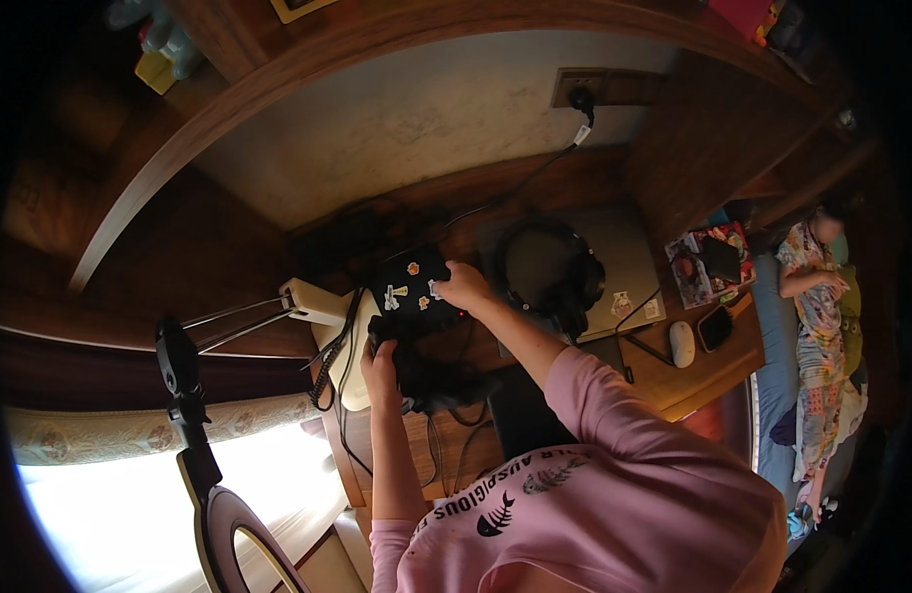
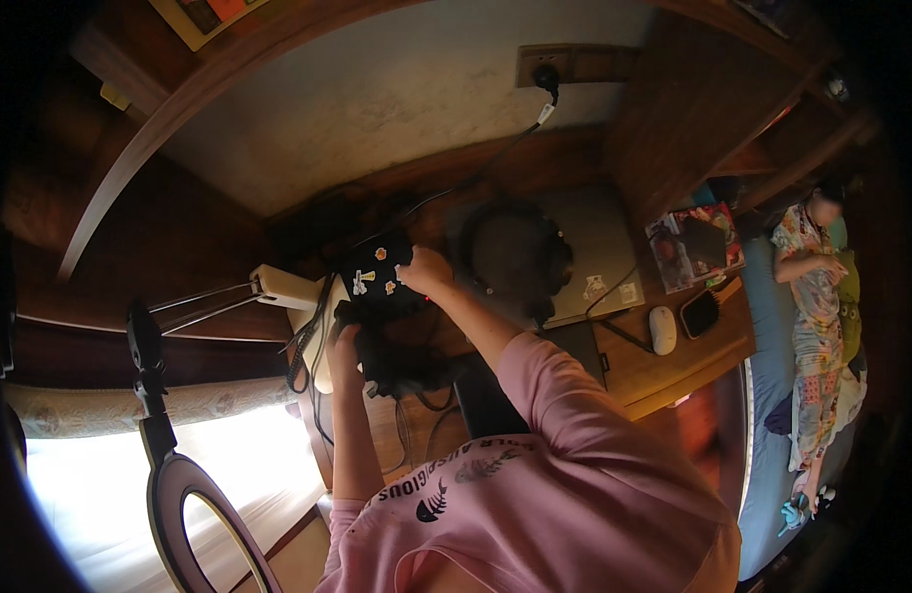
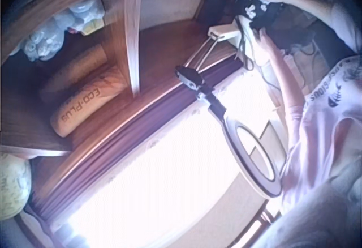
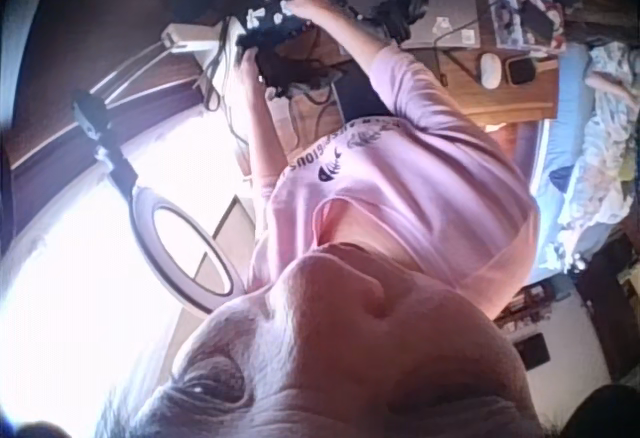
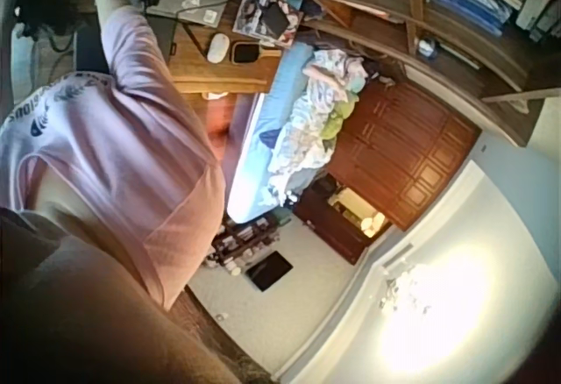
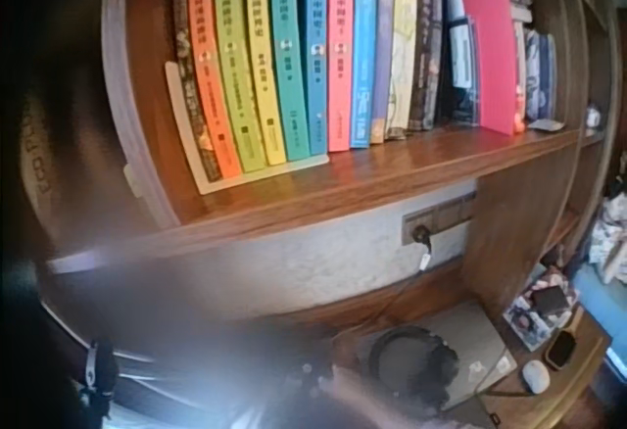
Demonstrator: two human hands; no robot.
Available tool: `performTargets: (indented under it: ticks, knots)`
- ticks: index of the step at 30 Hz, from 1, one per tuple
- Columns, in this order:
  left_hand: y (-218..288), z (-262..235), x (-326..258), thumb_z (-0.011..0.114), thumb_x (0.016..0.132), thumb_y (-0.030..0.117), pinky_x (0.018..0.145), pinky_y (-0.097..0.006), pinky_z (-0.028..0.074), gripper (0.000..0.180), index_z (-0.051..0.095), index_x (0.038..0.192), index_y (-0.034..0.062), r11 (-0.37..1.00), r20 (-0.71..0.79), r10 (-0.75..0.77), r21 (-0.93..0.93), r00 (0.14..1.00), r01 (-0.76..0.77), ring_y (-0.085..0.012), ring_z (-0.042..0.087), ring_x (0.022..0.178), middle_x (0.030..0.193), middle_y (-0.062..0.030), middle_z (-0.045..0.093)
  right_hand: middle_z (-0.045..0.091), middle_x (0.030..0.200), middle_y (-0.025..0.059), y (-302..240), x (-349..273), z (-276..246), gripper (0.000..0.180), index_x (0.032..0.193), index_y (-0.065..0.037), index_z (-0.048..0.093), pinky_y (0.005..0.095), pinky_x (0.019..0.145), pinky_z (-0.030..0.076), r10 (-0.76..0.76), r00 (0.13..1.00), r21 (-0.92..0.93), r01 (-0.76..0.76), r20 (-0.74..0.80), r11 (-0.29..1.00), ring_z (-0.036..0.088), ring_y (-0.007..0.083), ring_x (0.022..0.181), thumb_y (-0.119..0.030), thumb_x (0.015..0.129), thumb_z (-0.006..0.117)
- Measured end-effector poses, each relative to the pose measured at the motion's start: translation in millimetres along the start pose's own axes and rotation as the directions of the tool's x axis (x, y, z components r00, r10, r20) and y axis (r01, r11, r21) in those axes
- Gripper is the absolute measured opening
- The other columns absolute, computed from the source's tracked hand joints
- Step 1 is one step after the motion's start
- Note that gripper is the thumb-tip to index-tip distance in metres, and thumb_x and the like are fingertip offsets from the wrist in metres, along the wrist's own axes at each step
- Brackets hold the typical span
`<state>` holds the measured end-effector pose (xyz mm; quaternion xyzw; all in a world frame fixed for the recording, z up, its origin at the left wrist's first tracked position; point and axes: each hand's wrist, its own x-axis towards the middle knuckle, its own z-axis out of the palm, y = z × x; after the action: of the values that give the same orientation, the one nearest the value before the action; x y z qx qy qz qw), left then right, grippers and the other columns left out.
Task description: The person wipes a desk, chair, and window sill with a cloth, then moves to a bathroom to wet and wring the cloth in a basin. They return to wipe a glass door and window. The person handles a laptop, headphones, and a ring light while cleaning.
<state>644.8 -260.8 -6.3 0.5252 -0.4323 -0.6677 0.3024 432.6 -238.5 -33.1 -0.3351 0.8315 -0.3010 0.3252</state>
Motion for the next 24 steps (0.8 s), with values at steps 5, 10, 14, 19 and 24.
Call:
performTargets:
  ticks: [5,10,14,19,24]
  knots:
    - [-2.2,-9.7,11.1,0.058,0.078,0.01,0.065,-0.028,0.051,0.023,0.062,0.097,-0.0014,0.976,0.045,-0.179,-0.12,0.983,0.183,-0.0188,0.063,0.072,0.084,-0.0074,0.064,0.06,0.117,0.019,7.7,-28.3,0.5,0.067,0.126,-0.001,0.052,0.0344,0.092,0.046,-0.082,0.993,0.37,0.109,-0.088,0.923,0.058,0.0275,0.109,-0.019,0.066,0.075]
    - [15.4,-21.3,-7.7,0.059,0.078,0.01,0.064,-0.027,0.051,0.023,0.062,0.097,-0.0027,0.981,0.051,-0.148,-0.117,0.988,0.153,-0.0182,0.063,0.072,0.085,-0.0084,0.065,0.055,0.123,0.0183,3.1,-44.8,-6.4,0.078,0.13,0.001,0.044,0.0331,0.09,0.047,0.084,0.996,0.61,-0.059,-0.012,0.79,0.056,0.0261,0.111,-0.019,0.064,0.082]
    - [27.2,-24.6,-30.3,0.059,0.081,0.01,0.07,-0.029,0.051,0.028,0.061,0.105,-0.0037,0.993,0.083,-0.092,-0.072,0.992,0.098,-0.019,0.064,0.081,0.093,-0.01,0.066,0.062,0.111,0.0107,7.4,-60.5,-13.5,0.075,0.135,-0.007,0.041,0.0424,0.068,0.056,0.206,0.93,0.679,-0.363,0.303,0.638,0.064,0.024,0.092,-0.008,0.069,0.077]
    - [31.6,-48.2,-69.2,0.055,0.086,0.01,0.088,-0.031,0.046,0.037,0.054,0.122,-0.0025,0.957,-0.024,-0.155,-0.252,0.988,0.144,-0.0207,0.059,0.102,0.112,-0.0105,0.062,0.06,0.112,0.0153,15.0,-92.0,-57.7,0.074,0.137,-0.007,0.039,0.0432,0.072,0.055,0.045,0.937,0.871,-0.338,0.346,0.357,0.062,0.0273,0.097,-0.002,0.071,0.072]
    - [54.2,-62.8,-104.7,0.049,0.093,0.013,0.099,-0.03,0.037,0.042,0.047,0.134,0.0036,0.944,-0.261,0.308,-0.04,0.915,-0.329,-0.0199,0.052,0.112,0.126,-0.0118,0.054,0.061,0.11,0.0094,16.4,-127.1,-117.9,0.07,0.137,-0.01,0.039,0.0402,0.077,0.053,0.135,0.943,0.912,-0.329,0.304,0.245,0.062,0.022,0.096,0.0,0.074,0.069]
